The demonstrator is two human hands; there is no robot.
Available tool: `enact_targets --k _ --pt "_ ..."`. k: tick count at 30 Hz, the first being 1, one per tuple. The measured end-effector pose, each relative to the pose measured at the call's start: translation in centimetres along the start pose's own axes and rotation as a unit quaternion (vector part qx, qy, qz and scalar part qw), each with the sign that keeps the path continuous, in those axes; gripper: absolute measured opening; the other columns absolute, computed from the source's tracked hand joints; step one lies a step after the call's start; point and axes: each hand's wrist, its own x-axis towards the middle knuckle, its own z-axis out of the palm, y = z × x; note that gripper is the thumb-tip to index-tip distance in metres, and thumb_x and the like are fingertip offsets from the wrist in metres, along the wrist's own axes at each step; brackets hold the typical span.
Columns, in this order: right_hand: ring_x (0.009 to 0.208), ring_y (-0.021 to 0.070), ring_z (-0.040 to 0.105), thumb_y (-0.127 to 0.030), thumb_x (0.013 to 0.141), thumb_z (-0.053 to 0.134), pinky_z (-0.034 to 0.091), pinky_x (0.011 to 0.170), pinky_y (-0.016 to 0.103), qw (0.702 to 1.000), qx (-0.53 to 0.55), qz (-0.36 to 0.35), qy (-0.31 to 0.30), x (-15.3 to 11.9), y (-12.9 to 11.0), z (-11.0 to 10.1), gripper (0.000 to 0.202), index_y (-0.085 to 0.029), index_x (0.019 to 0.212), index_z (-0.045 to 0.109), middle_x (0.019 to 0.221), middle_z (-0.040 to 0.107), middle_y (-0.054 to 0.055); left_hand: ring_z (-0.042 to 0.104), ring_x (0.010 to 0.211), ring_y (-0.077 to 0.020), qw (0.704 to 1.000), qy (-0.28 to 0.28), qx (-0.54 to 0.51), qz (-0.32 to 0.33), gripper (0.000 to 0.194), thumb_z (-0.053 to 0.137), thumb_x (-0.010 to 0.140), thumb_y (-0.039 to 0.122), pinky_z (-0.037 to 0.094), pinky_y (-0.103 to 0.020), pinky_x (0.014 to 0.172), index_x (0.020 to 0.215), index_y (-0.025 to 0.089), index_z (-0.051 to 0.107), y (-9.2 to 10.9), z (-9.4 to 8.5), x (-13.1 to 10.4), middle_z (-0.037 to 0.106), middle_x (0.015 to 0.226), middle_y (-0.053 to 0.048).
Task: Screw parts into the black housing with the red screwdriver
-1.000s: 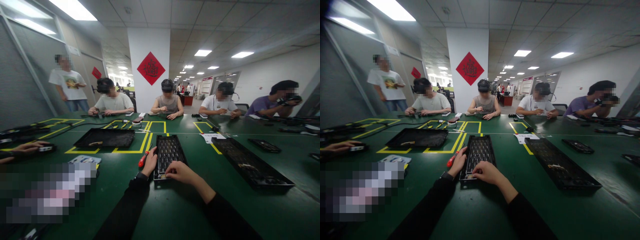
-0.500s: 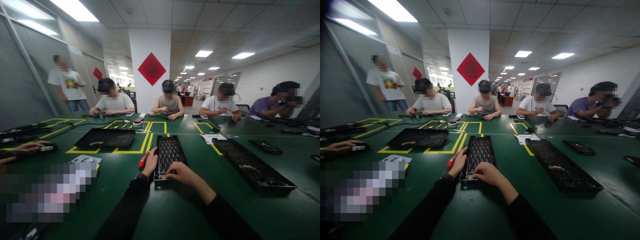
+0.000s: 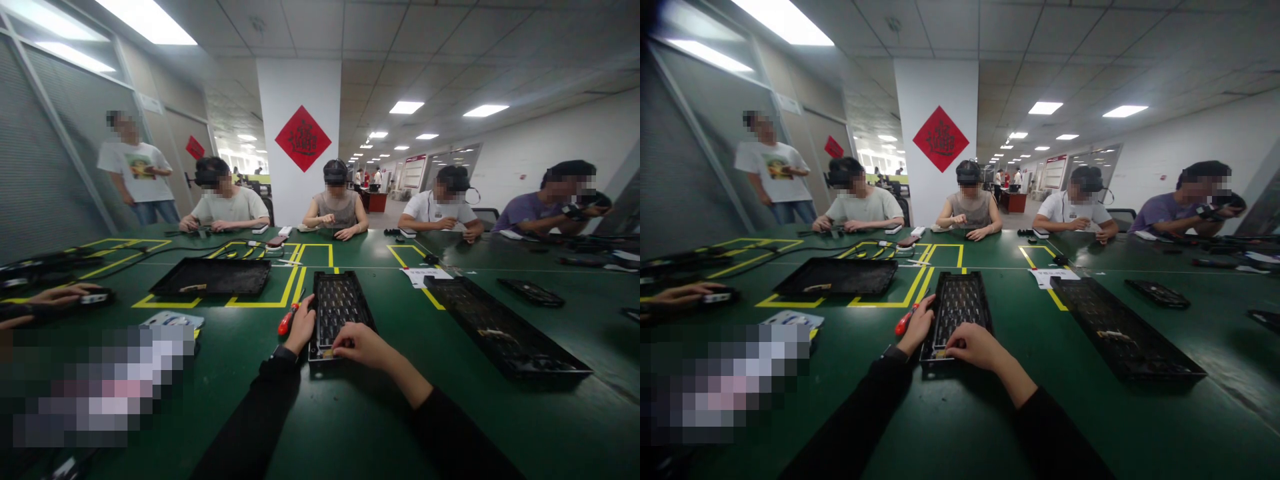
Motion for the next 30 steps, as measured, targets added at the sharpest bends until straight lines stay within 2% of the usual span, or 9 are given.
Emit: enact_targets --k 20,30 --pt "0.065 0.0109 0.054 -0.033 0.079 0.059 0.039 0.061 0.021 1.000 0.016 0.017 -0.005 -0.14 0.24 0.09 0.018 -0.018 0.082 0.067 0.074 0.064 0.001 0.041 0.121 -0.0190 1.000 -0.001 0.000 0.002 0.054 0.039 0.069 0.006 0.027 -0.036 0.106 0.121 0.015 0.047 -0.22 -0.01 0.09 0.048 0.128 -0.009" --pt "0.067 0.0108 0.054 -0.033 0.078 0.059 0.039 0.061 0.021 0.999 0.033 0.006 -0.006 0.07 0.15 0.10 0.019 -0.018 0.086 0.068 0.078 0.065 0.002 0.042 0.121 -0.0192 1.000 -0.001 0.004 0.009 0.054 0.039 0.068 0.006 0.027 -0.037 0.106 0.120 0.016 0.048 -0.49 -0.05 0.19 0.049 0.127 -0.008"
